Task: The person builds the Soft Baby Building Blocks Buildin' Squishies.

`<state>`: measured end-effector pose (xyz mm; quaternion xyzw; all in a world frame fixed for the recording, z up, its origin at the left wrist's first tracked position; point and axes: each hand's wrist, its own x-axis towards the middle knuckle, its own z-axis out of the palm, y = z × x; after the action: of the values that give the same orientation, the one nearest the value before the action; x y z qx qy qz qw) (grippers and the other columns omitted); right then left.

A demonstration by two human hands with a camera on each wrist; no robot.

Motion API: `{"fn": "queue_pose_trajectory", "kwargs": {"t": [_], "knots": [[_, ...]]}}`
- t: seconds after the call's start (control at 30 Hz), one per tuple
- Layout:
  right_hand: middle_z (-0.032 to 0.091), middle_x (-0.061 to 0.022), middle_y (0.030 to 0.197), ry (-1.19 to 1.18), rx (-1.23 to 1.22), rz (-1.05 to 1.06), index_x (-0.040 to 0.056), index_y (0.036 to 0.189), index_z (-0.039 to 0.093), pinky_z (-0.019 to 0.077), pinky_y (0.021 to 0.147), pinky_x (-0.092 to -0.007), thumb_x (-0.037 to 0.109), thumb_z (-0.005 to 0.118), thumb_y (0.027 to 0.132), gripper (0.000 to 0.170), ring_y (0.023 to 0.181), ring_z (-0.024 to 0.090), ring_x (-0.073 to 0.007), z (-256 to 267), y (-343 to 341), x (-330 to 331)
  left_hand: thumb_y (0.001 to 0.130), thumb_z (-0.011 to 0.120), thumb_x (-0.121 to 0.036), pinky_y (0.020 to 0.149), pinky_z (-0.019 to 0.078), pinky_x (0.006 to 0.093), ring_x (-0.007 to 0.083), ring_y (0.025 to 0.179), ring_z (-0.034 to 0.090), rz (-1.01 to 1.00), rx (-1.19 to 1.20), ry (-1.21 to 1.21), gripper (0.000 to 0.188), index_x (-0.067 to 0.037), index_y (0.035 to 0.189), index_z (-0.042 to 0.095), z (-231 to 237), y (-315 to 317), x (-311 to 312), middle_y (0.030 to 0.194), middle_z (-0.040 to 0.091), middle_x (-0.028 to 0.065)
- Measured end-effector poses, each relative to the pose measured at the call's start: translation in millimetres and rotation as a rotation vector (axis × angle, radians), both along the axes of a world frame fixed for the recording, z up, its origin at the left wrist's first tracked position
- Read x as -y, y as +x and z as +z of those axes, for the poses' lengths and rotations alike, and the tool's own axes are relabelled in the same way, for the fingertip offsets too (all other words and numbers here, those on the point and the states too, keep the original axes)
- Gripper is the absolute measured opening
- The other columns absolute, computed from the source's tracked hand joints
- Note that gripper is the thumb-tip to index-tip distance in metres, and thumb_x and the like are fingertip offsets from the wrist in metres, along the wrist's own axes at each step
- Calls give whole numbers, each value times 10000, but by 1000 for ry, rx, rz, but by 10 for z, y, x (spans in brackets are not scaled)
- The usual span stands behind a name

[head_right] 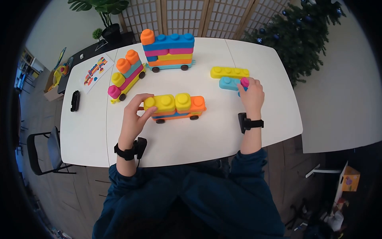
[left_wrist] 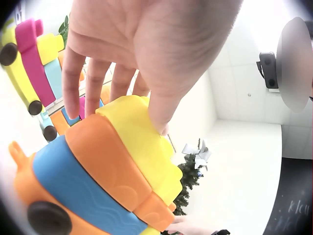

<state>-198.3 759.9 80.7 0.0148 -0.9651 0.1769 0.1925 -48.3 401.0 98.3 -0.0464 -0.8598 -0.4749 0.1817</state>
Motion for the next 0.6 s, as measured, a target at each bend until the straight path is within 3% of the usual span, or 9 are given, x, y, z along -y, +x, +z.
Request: {"fn": "queue_pose_trajectory", "kwargs": {"t": [0.2,0.33,0.43,0.5,0.53,0.6], "knots": [[720,-138,1035,4,214,-92,52,1102,709,558,832,-441,293,783,845,360,1004,691,-332,-378,-232,-398,911,765,-174,847,564,340,217,1033,681,-3,38,-7,335,-53,1205,658,1,-15,26,1158,694,82],[737,-144,993,-18,208,-140,40,1040,718,566,811,-426,296,774,852,323,921,713,-322,-229,-127,-297,914,762,-174,847,561,336,212,1040,678,4,46,-10,336,-57,1210,654,7,-13,22,1167,694,75],[746,-144,984,-141,42,-94,21,1025,724,571,790,-387,229,787,849,280,877,723,-299,24,13,-116,916,759,-172,849,560,337,210,1044,676,5,56,4,333,-59,1212,653,0,-14,18,1169,693,72],[747,-133,1013,-468,-93,342,8,1066,721,572,805,-342,124,803,830,276,878,728,-268,185,119,95,917,758,-171,849,559,337,209,1044,676,8,61,-2,331,-59,1211,653,13,-11,8,1168,693,73],[747,-133,1013,-468,-92,342,8,1066,721,572,805,-342,124,803,830,276,878,728,-268,278,191,215,918,758,-170,850,559,336,209,1044,676,11,63,-10,330,-59,1210,653,20,-13,7,1167,693,74],[746,-121,1031,-507,-43,733,4,1086,717,571,835,-329,62,813,812,296,913,726,-256,441,335,446,905,768,-181,830,559,349,236,1015,681,13,44,0,338,-65,1201,652,3,-19,4,1156,697,82]]}}
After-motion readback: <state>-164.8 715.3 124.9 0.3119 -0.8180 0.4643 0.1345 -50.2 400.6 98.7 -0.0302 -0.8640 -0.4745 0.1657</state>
